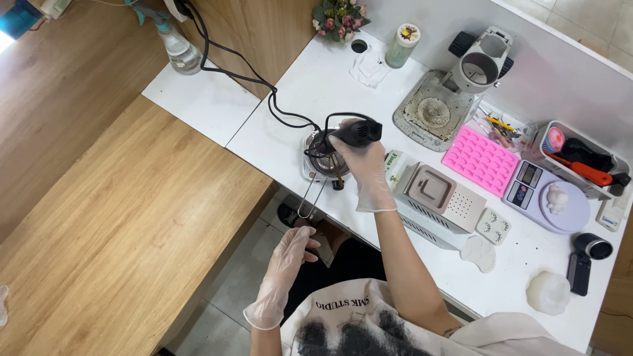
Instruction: Melting wax in a small pot using a heating plate and a heat gun.
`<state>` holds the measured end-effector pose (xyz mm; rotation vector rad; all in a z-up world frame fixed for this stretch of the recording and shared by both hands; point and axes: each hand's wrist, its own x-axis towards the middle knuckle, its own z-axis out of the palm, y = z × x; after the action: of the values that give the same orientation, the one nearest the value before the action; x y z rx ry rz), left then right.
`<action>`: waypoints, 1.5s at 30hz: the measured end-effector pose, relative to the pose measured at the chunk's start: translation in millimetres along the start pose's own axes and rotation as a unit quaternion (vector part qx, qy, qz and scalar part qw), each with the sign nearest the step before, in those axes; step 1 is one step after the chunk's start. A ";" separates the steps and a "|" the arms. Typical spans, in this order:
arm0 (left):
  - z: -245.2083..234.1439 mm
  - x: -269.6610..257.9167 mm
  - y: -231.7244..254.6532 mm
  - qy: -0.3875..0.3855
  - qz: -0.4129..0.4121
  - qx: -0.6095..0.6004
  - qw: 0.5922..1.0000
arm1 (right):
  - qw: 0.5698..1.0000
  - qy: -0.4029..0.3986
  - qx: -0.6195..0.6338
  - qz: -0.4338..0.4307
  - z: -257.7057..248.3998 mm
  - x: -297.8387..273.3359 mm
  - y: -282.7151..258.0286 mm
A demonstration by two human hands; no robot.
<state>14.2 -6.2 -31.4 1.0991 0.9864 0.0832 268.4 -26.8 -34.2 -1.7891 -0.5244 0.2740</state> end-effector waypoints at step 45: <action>35.4 124.0 17.6 0.141 0.112 0.494 0.850 | 0.993 -0.063 -0.044 -0.084 -24.8 -8.8 -24.9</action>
<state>119.6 40.3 -92.0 2.2049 1.1837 -0.0962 266.6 -47.0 -4.2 -1.8070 -0.7838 0.2509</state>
